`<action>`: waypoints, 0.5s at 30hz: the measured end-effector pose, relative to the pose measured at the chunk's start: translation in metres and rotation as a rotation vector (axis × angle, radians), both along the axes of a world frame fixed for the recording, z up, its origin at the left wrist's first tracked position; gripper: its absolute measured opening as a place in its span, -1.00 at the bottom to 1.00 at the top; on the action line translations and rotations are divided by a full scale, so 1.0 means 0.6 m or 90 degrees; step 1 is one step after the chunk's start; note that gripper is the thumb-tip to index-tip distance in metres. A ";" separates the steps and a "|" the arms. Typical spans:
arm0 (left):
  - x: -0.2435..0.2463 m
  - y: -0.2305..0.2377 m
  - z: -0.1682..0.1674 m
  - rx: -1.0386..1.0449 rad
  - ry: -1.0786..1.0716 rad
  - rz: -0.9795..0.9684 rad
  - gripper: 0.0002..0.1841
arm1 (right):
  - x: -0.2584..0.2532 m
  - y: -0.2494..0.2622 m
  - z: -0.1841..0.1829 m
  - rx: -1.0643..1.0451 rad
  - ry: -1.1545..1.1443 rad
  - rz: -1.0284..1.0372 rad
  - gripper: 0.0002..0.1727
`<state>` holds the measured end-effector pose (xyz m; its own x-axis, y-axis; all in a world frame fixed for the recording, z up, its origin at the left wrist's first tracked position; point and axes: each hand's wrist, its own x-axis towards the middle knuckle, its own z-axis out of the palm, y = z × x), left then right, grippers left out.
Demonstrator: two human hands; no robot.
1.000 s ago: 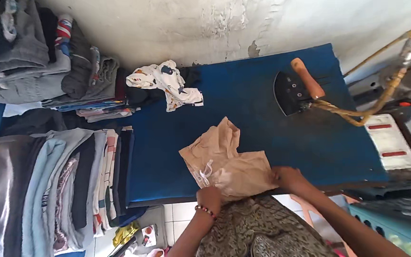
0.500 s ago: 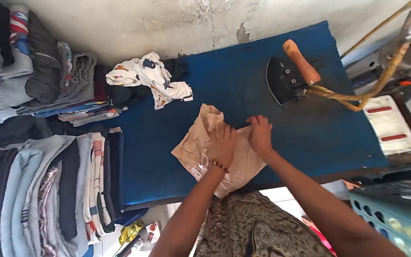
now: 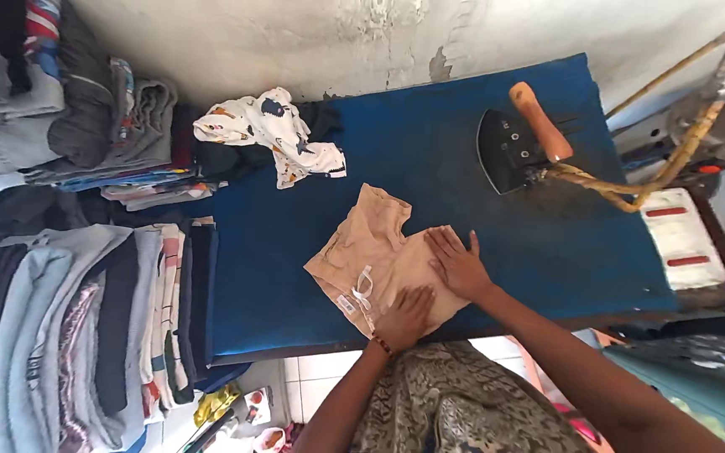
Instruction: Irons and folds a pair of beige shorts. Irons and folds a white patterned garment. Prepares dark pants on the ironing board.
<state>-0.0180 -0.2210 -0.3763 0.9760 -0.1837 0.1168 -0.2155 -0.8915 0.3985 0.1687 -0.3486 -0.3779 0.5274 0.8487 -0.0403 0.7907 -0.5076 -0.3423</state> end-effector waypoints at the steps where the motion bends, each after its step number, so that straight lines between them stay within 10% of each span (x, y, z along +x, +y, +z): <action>1: -0.008 0.000 -0.005 0.013 -0.038 0.020 -0.53 | 0.003 -0.001 0.001 -0.008 -0.002 0.011 -0.35; 5: -0.052 0.018 -0.005 0.070 -0.098 0.038 -0.55 | 0.065 -0.005 0.055 0.006 -0.022 0.014 -0.39; 10: -0.052 0.014 0.001 0.056 -0.010 0.061 -0.47 | 0.312 -0.019 0.211 -0.010 -0.045 -0.345 -0.14; 15: -0.049 -0.001 0.019 0.071 0.071 0.090 -0.40 | 0.411 -0.003 0.192 0.009 0.175 -0.571 -0.10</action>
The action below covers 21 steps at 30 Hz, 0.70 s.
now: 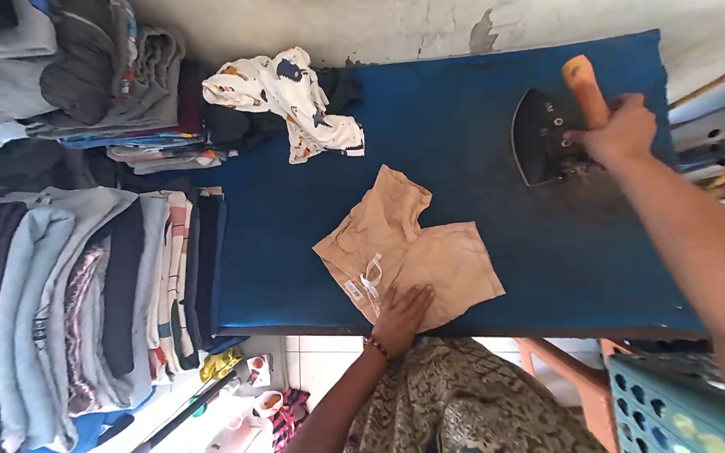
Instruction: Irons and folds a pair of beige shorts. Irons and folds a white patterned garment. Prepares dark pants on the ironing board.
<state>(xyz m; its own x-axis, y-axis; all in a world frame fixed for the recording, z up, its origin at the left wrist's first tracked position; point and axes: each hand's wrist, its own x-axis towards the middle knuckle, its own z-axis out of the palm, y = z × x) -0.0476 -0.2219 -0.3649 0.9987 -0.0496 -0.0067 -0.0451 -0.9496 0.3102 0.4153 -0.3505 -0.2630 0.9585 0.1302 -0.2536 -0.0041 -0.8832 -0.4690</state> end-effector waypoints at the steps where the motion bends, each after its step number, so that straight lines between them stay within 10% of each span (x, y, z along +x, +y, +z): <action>1: 0.004 0.001 0.012 -0.033 0.027 0.003 -0.42 | 0.001 0.001 0.006 0.053 0.050 -0.025 -0.15; 5: 0.027 0.098 0.086 -0.125 -0.073 0.208 -0.66 | -0.072 0.005 0.062 0.160 0.195 -0.036 -0.31; 9: 0.047 0.282 0.129 -0.218 0.147 0.534 -0.42 | -0.267 0.008 0.126 0.022 0.231 0.195 -0.46; 15: 0.038 0.354 0.100 -0.323 0.336 0.476 -0.55 | -0.561 0.099 0.047 -0.306 0.241 0.620 -0.27; 21: 0.022 0.364 0.082 -0.374 0.286 0.514 -0.62 | -0.468 0.090 0.039 -0.262 0.175 0.414 -0.46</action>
